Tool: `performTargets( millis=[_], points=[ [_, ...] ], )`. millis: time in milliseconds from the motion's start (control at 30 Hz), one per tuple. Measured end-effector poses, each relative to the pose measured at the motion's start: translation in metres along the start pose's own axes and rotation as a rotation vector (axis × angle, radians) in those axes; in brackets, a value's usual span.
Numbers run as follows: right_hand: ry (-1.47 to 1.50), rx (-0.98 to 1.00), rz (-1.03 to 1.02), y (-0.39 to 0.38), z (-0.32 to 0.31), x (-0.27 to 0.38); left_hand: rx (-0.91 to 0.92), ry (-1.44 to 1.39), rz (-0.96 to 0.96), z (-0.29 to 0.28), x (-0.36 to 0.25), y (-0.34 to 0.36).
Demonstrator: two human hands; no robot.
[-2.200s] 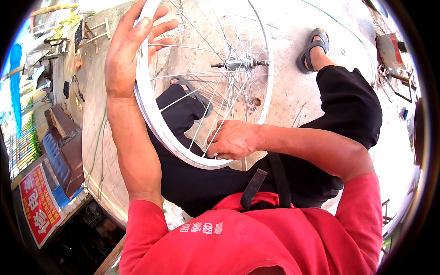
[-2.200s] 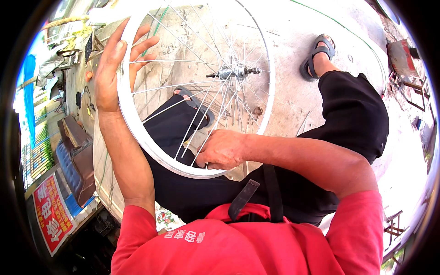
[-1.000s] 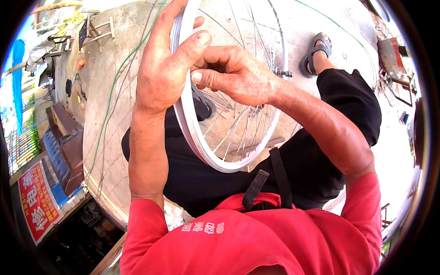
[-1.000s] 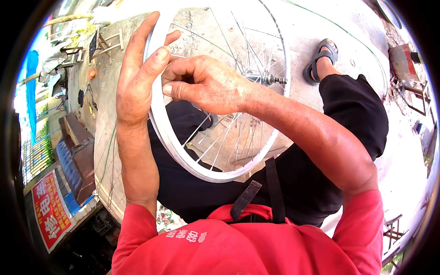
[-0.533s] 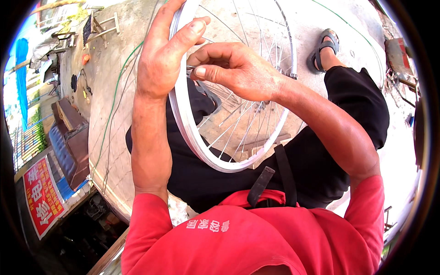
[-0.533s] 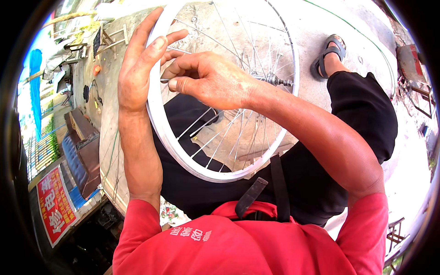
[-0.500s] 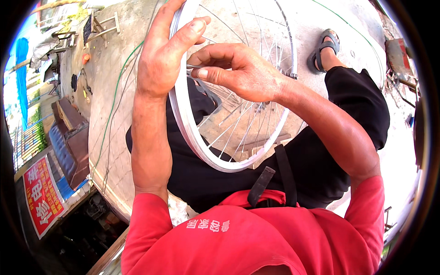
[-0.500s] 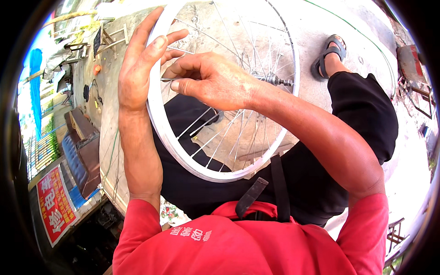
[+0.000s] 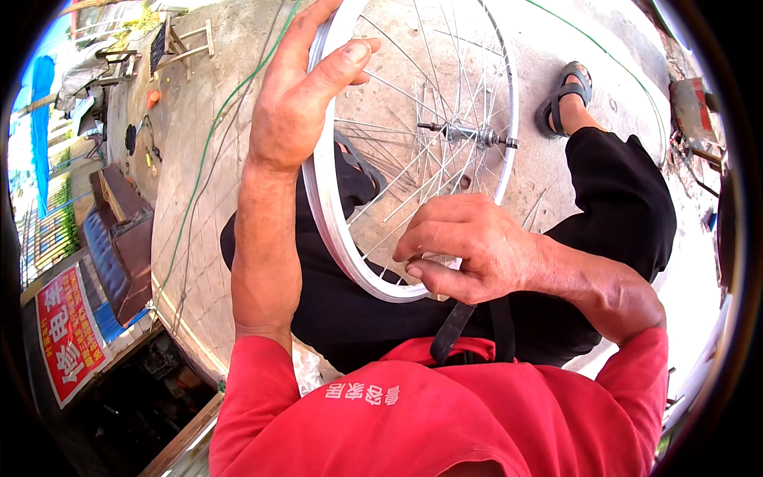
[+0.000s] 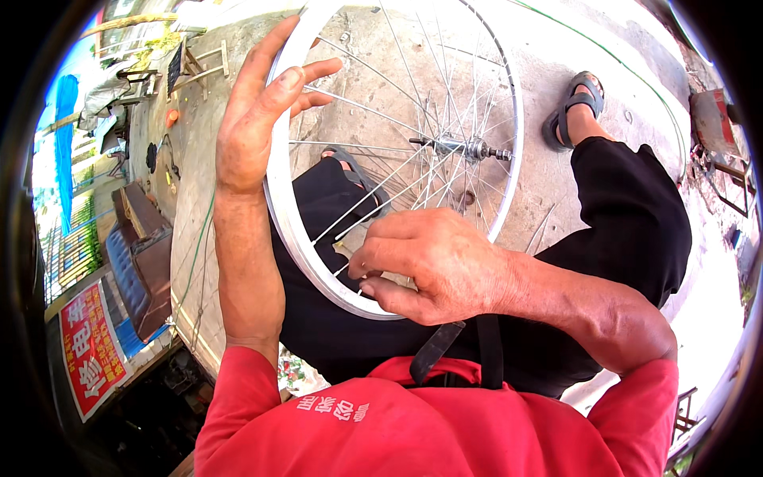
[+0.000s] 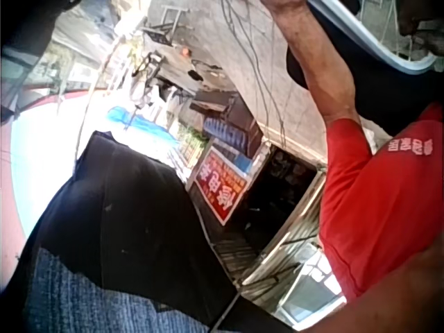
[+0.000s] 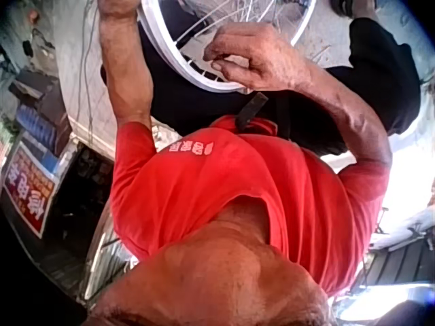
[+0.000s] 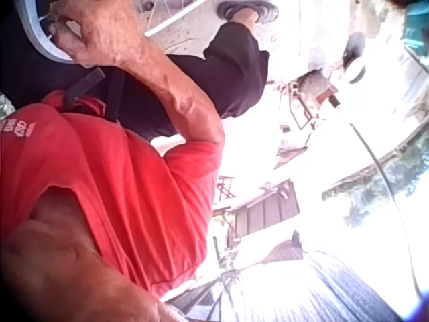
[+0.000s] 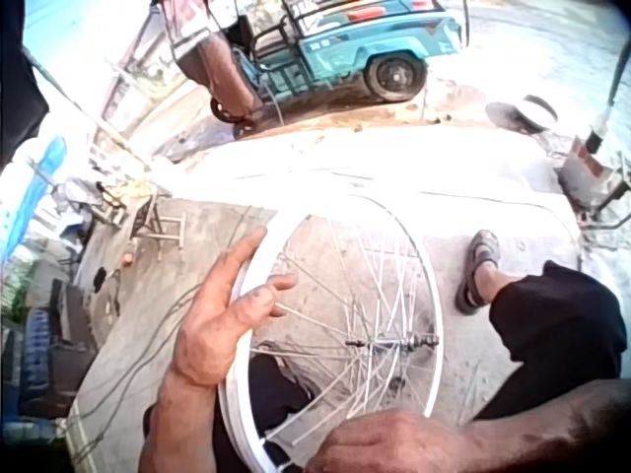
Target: The person threads bicycle spokes through the holes in the rim and into the hub, then tightens the spoke nipples by hand.
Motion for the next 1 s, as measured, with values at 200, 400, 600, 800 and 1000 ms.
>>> performTargets(
  millis=[200,400,600,800,1000],
  points=[
    [-0.151,-0.175,-0.072,0.008,0.027,-0.013,-0.007,-0.041,-0.025,0.002,-0.004,0.004],
    [-0.238,-0.286,-0.118,0.022,0.022,-0.013,0.041,-0.066,-0.043,0.0,-0.002,0.012],
    [-0.266,-0.263,-0.093,0.041,0.018,-0.024,0.056,-0.102,-0.036,-0.001,0.003,0.012],
    [0.068,-0.059,-0.006,0.056,0.019,-0.042,0.073,-0.116,-0.036,-0.002,0.004,0.012],
    [0.138,0.029,-0.098,0.063,0.02,-0.049,0.058,-0.082,-0.043,0.0,-0.002,0.01]
  ],
)
Point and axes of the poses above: each hand's wrist, its own y-axis towards the middle knuckle, its own z-axis out of the palm, x = y × z, the point moved 5 cm from there along y, towards the middle knuckle, and after that the axes turned 3 degrees about x, right-handed, at the moved point
